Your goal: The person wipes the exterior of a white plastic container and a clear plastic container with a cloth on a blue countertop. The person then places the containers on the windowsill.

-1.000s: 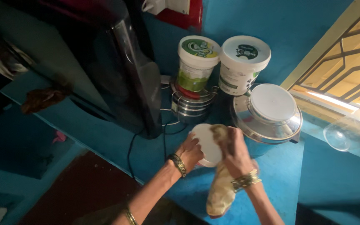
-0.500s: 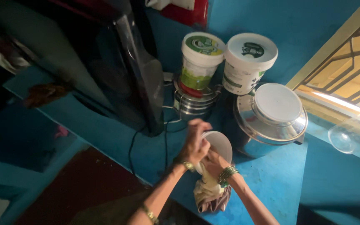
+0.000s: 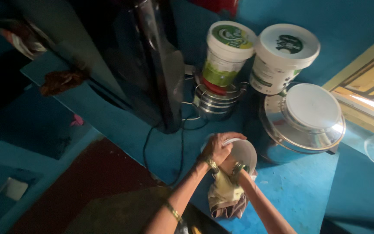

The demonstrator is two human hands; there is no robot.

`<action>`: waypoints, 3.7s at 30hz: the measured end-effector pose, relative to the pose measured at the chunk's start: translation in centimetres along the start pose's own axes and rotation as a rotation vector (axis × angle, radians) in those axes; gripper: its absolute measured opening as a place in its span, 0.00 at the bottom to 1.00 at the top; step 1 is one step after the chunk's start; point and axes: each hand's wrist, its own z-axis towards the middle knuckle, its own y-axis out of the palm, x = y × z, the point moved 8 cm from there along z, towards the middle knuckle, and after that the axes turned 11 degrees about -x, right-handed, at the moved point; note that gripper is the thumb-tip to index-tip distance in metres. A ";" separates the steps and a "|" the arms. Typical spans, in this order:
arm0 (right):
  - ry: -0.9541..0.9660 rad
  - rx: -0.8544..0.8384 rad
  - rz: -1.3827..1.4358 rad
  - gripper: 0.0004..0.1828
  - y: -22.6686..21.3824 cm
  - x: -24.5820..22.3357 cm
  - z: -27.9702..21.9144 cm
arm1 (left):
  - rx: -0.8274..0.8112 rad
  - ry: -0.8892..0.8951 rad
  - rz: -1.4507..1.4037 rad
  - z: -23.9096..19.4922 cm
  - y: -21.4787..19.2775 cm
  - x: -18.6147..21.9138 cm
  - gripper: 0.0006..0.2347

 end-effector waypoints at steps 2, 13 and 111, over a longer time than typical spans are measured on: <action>0.126 0.077 0.009 0.23 -0.5 2.5 -0.7 | 0.021 0.050 0.040 0.4 0.2 0.3 0.15; 0.344 -0.206 -0.482 0.16 0.5 6.8 -3.1 | 0.067 -0.027 0.095 1.2 1.4 0.7 0.12; -0.362 0.269 -0.704 0.30 -7.7 -28.7 -10.6 | 0.664 -0.033 -0.130 -6.2 -11.6 3.0 0.16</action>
